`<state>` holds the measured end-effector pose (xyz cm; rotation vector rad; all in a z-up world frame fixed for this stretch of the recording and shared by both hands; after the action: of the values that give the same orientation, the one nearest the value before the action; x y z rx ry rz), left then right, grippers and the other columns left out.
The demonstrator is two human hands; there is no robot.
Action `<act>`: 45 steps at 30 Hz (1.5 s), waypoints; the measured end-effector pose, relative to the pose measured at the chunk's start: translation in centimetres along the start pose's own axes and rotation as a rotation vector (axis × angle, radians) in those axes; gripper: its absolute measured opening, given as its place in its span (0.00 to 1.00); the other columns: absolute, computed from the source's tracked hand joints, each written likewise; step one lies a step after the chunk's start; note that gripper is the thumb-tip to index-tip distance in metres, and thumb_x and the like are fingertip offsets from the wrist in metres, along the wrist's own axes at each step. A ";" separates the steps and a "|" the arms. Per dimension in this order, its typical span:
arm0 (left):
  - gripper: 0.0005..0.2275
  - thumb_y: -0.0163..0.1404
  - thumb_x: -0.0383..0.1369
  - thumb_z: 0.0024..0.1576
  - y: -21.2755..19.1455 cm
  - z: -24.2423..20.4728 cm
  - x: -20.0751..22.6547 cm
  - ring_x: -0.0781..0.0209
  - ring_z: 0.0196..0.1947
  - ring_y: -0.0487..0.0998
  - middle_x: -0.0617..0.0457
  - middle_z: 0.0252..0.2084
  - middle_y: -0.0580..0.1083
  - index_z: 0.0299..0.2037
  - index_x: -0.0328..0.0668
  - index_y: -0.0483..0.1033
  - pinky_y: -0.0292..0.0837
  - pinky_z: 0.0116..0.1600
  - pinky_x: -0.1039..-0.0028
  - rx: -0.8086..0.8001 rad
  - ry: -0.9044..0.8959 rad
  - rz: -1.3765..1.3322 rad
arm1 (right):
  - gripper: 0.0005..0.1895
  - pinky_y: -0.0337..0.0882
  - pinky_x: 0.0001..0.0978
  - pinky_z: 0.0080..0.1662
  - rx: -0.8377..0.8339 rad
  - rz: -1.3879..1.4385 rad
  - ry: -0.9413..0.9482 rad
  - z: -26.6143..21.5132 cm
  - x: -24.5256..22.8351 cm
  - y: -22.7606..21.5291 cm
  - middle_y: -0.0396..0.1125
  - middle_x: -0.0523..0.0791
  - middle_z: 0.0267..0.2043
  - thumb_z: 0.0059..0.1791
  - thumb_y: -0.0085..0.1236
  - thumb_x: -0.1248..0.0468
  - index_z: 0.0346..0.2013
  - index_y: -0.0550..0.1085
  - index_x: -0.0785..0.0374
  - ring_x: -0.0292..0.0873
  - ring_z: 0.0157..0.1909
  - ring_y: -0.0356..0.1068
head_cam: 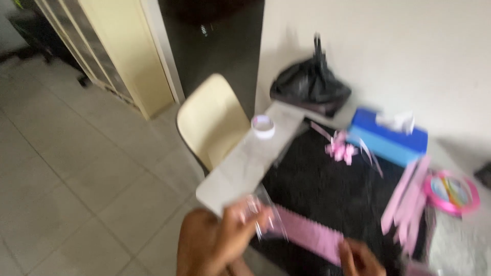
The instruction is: The person picks up fabric pieces of various colors, places each one into a clear plastic bag, and then arranges the bagged items into a stack on a table.
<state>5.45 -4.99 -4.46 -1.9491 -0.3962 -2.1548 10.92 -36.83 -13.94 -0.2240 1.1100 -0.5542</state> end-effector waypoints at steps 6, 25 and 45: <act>0.05 0.60 0.29 0.57 -2.7 3.3 2.0 0.65 0.24 0.77 0.52 0.25 0.76 0.34 0.35 0.79 0.78 0.33 0.78 0.015 0.132 -0.143 | 0.07 0.74 0.26 0.48 -0.336 0.014 -0.007 4.2 -10.1 2.1 0.77 0.42 0.39 0.50 0.59 0.64 0.40 0.82 0.61 0.35 0.40 0.75; 0.09 0.61 0.33 0.55 -1.4 3.9 0.6 0.60 0.25 0.83 0.48 0.30 0.80 0.34 0.35 0.78 0.82 0.30 0.76 0.069 0.040 -0.248 | 0.12 0.61 0.29 0.36 -0.767 -0.280 0.120 5.4 -6.6 8.5 0.68 0.37 0.25 0.41 0.74 0.57 0.29 0.76 0.54 0.33 0.30 0.61; 0.10 0.51 0.38 0.62 5.6 1.1 1.0 0.53 0.45 0.87 0.42 0.38 0.83 0.40 0.38 0.75 0.82 0.53 0.71 -0.097 0.116 -0.170 | 0.05 0.60 0.23 0.31 -0.453 0.309 0.385 2.5 -12.0 3.0 0.70 0.40 0.25 0.45 0.70 0.66 0.31 0.81 0.63 0.31 0.29 0.61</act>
<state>8.24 -9.84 -3.02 -1.8901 -0.4599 -2.4222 10.13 -28.22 -4.74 -0.3383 1.6072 -0.0595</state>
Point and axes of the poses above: each hand's wrist, its own z-axis towards the middle knuckle, its own y-axis out of the palm, x = y × z, the point moved 3 cm from there along z, towards the middle knuckle
